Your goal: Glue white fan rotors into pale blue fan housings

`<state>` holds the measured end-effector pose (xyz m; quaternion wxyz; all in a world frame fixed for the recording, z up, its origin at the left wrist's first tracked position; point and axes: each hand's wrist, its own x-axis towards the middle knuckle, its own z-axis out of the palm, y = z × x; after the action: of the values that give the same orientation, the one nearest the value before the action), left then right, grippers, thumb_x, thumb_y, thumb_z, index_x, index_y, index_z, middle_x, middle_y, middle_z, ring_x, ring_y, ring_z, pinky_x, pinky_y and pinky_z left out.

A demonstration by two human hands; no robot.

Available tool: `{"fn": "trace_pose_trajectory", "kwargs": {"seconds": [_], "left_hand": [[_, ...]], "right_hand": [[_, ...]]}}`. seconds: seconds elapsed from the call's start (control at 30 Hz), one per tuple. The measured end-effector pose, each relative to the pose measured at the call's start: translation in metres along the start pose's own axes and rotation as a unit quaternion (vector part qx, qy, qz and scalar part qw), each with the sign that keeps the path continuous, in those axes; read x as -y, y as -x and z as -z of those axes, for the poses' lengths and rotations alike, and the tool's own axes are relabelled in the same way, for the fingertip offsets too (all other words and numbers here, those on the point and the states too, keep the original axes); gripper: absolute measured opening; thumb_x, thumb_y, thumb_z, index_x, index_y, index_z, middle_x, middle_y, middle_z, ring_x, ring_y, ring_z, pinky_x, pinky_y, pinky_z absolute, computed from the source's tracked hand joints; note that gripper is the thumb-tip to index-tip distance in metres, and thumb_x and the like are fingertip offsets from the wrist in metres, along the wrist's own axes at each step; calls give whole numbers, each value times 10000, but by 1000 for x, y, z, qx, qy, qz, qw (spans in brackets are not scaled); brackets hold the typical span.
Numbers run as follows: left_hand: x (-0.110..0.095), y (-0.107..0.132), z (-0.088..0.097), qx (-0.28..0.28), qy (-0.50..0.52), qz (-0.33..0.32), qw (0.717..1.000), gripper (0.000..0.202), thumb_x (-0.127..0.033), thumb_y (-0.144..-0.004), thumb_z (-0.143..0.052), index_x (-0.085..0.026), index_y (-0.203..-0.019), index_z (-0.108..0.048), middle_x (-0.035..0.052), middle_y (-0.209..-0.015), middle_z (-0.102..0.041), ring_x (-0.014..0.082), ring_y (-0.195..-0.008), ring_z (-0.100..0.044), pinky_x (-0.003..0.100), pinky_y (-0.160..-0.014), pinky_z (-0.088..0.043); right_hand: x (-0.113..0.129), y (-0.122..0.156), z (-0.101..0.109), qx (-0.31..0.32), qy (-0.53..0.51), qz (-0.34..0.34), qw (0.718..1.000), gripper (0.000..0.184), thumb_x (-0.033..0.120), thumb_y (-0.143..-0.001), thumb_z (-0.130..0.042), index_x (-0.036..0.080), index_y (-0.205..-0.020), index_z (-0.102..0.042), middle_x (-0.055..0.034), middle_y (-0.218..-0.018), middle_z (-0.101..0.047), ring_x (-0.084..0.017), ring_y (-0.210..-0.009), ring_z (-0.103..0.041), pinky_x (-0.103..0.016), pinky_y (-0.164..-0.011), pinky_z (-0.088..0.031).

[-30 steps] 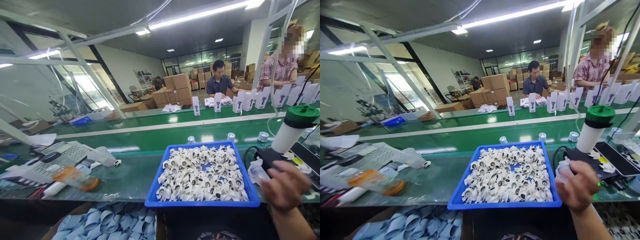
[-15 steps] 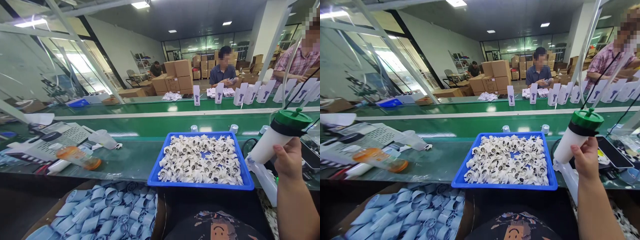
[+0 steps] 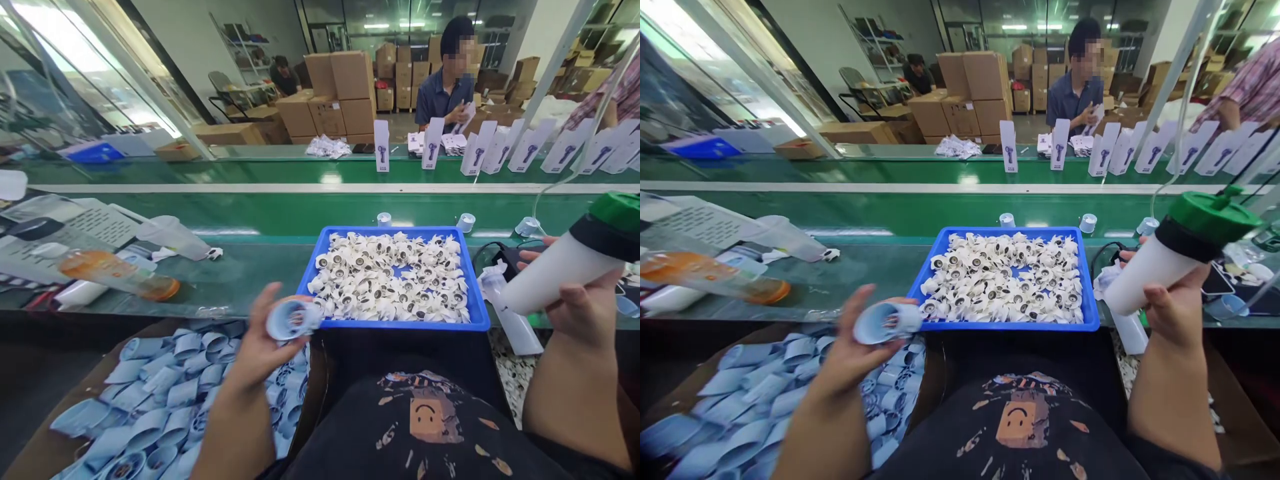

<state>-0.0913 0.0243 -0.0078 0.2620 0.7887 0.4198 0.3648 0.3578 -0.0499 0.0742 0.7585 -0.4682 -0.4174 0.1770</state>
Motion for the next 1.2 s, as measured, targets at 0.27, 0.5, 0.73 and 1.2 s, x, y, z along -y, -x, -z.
{"fn": "trace_pose_trajectory", "kwargs": {"seconds": [0.27, 0.5, 0.73, 1.2], "left_hand": [[-78, -54, -111, 164, 241, -136, 947, 650, -198, -707, -670, -265, -1301, -415, 121, -1166, -634, 259, -1050, -652, 418, -894, -541], [-98, -58, -123, 178, 221, -193, 939, 677, -530, -708, -778, -274, -1284, -530, 105, -1117, -686, 263, -1017, -664, 422, -911, -528], [-117, -50, -129, 91, 234, -247, 936, 608, -501, -783, -720, -262, -1297, -500, 76, -1109, -686, 210, -951, -676, 339, -825, -557], [-131, -55, -132, 84, 218, -254, 939, 514, -512, -767, -730, -202, -1151, -588, 75, -1004, -696, 203, -882, -671, 326, -777, -551]], "right_hand": [[8, 3, -22, -29, 21, -82, 996, 668, 439, -489, -673, 267, -1077, -407, -59, -970, -591, -212, -725, -629, -424, -712, -520], [53, 26, -48, 34, -2, -60, 998, 685, 769, -549, -682, 235, -913, -457, -19, -887, -500, -129, -655, -548, -315, -610, -492], [88, 37, -100, 224, -127, -134, 957, 825, 961, -619, -384, 238, -1014, -423, 13, -904, -528, -107, -678, -615, -293, -660, -534], [63, 43, -101, 180, -205, -81, 959, 440, 579, -702, -766, 200, -862, -612, 22, -864, -635, -122, -688, -661, -273, -627, -571]]}}
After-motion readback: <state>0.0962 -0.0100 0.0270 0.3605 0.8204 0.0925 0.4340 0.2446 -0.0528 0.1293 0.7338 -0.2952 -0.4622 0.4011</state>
